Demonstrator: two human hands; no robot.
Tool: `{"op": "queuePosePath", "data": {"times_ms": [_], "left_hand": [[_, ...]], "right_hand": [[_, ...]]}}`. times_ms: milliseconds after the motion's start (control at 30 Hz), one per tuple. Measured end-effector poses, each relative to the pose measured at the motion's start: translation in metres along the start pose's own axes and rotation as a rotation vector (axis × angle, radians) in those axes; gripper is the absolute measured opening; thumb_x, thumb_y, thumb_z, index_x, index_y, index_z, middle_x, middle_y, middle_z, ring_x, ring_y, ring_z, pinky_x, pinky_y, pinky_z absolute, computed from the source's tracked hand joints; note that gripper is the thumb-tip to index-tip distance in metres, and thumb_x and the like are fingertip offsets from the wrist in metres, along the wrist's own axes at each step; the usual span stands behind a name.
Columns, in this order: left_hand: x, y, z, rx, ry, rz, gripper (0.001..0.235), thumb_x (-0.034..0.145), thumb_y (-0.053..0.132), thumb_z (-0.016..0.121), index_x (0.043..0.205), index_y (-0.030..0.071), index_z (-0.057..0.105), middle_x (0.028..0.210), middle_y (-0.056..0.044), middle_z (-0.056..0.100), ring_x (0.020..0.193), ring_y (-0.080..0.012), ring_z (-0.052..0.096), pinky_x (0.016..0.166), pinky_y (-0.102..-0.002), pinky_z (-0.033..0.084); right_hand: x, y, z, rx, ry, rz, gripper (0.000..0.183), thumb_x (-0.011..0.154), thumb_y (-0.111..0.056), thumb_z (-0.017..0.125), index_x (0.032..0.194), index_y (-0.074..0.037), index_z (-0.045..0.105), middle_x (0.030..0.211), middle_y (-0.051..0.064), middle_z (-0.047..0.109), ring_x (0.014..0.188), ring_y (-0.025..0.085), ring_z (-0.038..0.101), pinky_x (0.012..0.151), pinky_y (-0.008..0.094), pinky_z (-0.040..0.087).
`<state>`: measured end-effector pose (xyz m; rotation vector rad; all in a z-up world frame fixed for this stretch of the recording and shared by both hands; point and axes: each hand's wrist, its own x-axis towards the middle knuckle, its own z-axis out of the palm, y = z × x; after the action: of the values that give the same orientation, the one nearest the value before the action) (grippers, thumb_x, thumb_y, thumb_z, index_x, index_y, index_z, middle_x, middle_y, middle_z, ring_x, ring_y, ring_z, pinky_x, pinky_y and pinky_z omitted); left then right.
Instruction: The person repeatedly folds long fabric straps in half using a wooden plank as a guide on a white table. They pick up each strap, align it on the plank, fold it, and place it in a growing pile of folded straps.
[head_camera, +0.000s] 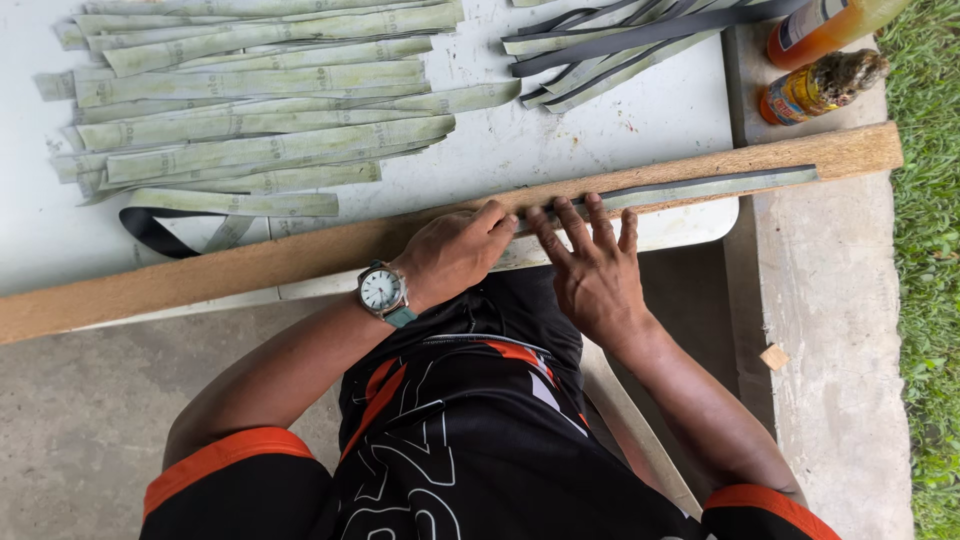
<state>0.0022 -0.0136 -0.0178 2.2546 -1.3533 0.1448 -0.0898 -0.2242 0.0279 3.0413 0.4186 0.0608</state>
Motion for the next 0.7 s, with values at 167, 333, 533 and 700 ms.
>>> {"op": "queuePosePath", "data": {"times_ms": [167,333,533,700], "left_hand": [[-0.011,0.001,-0.003,-0.031,0.009,-0.036,0.025,0.098,0.008,0.059,0.119,-0.003,0.067,0.107,-0.012,0.060,0.067,-0.0204,0.070,0.061,-0.032,0.060],[-0.018,-0.001,-0.006,-0.079,0.066,-0.055,0.022,0.098,0.008,0.061,0.116,-0.003,0.068,0.105,-0.011,0.061,0.070,-0.0221,0.070,0.063,-0.033,0.061],[-0.024,0.000,-0.011,-0.108,0.102,-0.079,0.020,0.100,0.007,0.060,0.115,-0.002,0.068,0.104,-0.010,0.063,0.075,-0.0224,0.072,0.065,-0.033,0.061],[-0.028,0.005,-0.008,-0.059,0.099,-0.096,0.022,0.096,0.006,0.058,0.114,-0.002,0.068,0.107,-0.013,0.063,0.083,-0.0277,0.073,0.077,-0.037,0.059]], "right_hand": [[-0.003,-0.006,0.000,0.031,-0.085,0.018,0.070,0.093,-0.014,0.055,0.160,-0.023,0.038,0.158,0.014,0.040,0.148,0.040,0.033,0.115,0.074,0.024],[0.002,-0.010,0.003,0.033,-0.055,-0.015,0.067,0.095,-0.015,0.053,0.159,-0.029,0.040,0.157,0.015,0.041,0.148,0.038,0.034,0.110,0.075,0.023],[0.003,-0.017,0.005,0.086,-0.064,-0.028,0.064,0.100,-0.012,0.051,0.161,-0.026,0.036,0.161,0.010,0.041,0.152,0.037,0.034,0.116,0.076,0.024],[0.005,-0.026,0.008,0.014,-0.051,-0.048,0.069,0.093,-0.018,0.052,0.159,-0.025,0.036,0.157,0.015,0.042,0.147,0.044,0.032,0.112,0.075,0.020]]}}
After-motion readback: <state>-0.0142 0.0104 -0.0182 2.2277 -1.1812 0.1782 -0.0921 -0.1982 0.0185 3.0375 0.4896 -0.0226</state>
